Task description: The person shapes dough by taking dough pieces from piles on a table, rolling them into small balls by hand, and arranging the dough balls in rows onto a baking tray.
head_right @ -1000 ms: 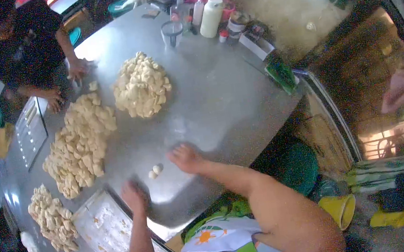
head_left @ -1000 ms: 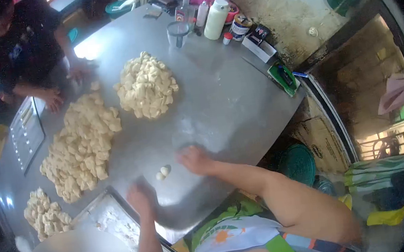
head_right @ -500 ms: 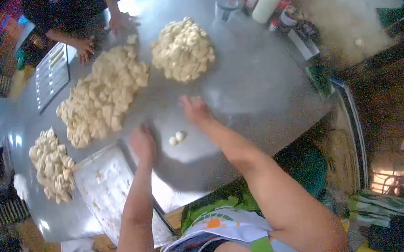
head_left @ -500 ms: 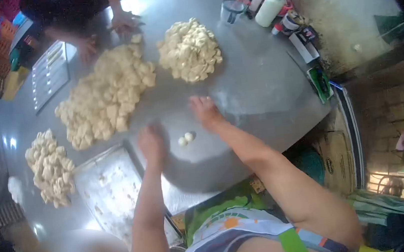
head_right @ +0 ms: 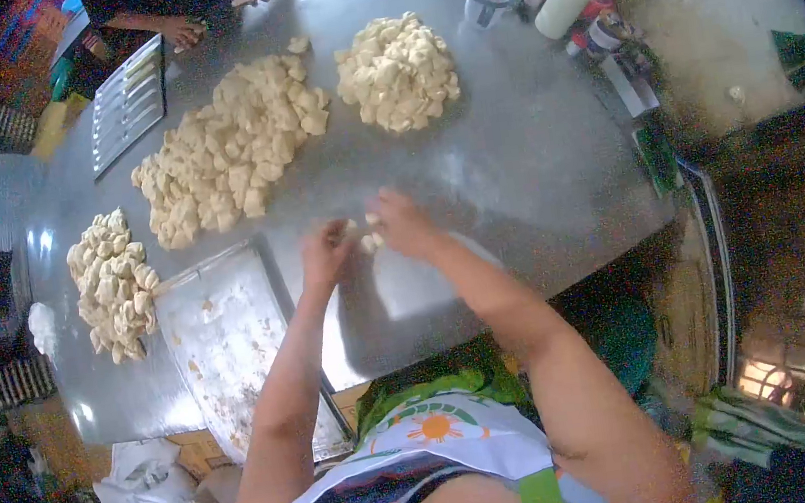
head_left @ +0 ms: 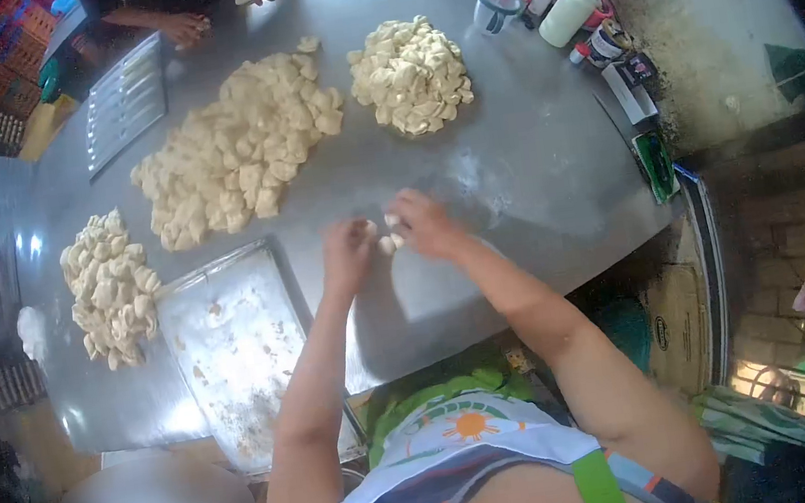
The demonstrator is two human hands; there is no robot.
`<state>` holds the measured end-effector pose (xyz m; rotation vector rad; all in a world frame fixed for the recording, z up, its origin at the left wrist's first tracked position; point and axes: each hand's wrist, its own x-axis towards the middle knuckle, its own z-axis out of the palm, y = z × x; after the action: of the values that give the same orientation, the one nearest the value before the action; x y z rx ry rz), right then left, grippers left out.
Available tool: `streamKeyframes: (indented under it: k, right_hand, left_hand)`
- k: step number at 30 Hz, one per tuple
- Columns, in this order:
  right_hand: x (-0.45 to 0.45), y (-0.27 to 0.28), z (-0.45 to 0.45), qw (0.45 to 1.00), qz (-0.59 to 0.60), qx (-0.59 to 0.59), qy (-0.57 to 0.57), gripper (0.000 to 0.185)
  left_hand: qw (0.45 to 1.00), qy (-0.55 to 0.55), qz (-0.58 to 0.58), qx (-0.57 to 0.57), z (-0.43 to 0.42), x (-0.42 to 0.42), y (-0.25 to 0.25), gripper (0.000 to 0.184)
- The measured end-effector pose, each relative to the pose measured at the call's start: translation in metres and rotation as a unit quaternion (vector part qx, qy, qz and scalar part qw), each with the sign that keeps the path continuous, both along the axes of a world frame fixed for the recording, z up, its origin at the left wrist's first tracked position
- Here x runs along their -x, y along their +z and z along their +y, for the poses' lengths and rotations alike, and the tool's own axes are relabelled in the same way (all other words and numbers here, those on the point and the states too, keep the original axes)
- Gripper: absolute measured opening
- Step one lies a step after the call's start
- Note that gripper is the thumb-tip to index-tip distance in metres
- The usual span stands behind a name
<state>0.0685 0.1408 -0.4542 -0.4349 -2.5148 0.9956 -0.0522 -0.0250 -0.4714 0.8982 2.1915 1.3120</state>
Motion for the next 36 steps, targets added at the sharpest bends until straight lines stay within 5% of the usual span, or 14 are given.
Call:
streamKeyframes:
  k: [2, 5, 8, 15, 18, 21, 24, 27, 29, 32, 36]
  right_hand:
    - [0.011, -0.005, 0.010, 0.976, -0.164, 0.055, 0.134, 0.032]
    - [0.004, 0.039, 0.015, 0.953, -0.196, 0.119, 0.196, 0.030]
    - [0.008, -0.003, 0.003, 0.965, -0.196, 0.063, 0.163, 0.030]
    - [-0.019, 0.024, 0.021, 0.977, -0.152, 0.073, 0.127, 0.032]
    - [-0.009, 0.029, 0.059, 0.970, -0.114, 0.068, 0.204, 0.026]
    - [0.027, 0.034, 0.107, 0.997, -0.019, 0.075, -0.001, 0.017]
    - [0.082, 0.035, 0.163, 0.977, 0.069, 0.120, -0.165, 0.014]
    - [0.111, 0.013, 0.181, 0.974, 0.095, 0.004, -0.208, 0.013]
    - [0.113, 0.006, 0.188, 0.976, 0.097, 0.026, -0.193, 0.015]
    - [0.078, 0.037, 0.179, 0.974, 0.102, 0.100, -0.175, 0.017]
    - [-0.009, 0.053, 0.130, 0.962, 0.043, 0.222, -0.154, 0.018]
  left_hand:
    - [0.998, -0.029, -0.021, 0.059, 0.006, 0.001, 0.000, 0.038]
    - [0.997, -0.069, 0.031, 0.027, 0.001, -0.016, 0.011, 0.046]
    - [0.995, -0.037, 0.085, 0.043, 0.011, -0.028, 0.009, 0.056]
    - [0.992, -0.083, 0.041, 0.089, 0.028, -0.042, 0.015, 0.062]
    - [0.986, -0.127, 0.080, 0.066, 0.027, -0.030, 0.032, 0.065]
    - [0.987, 0.008, 0.152, 0.053, 0.073, 0.009, 0.065, 0.046]
    - [0.979, 0.000, 0.195, -0.051, 0.172, 0.059, 0.088, 0.025]
    - [0.963, -0.024, 0.258, -0.071, 0.245, 0.081, 0.090, 0.025]
    - [0.941, -0.083, 0.326, -0.031, 0.259, 0.088, 0.075, 0.030]
    - [0.971, -0.061, 0.206, -0.102, 0.229, 0.098, 0.077, 0.026]
    - [0.988, -0.018, 0.151, -0.026, 0.102, 0.065, 0.089, 0.029]
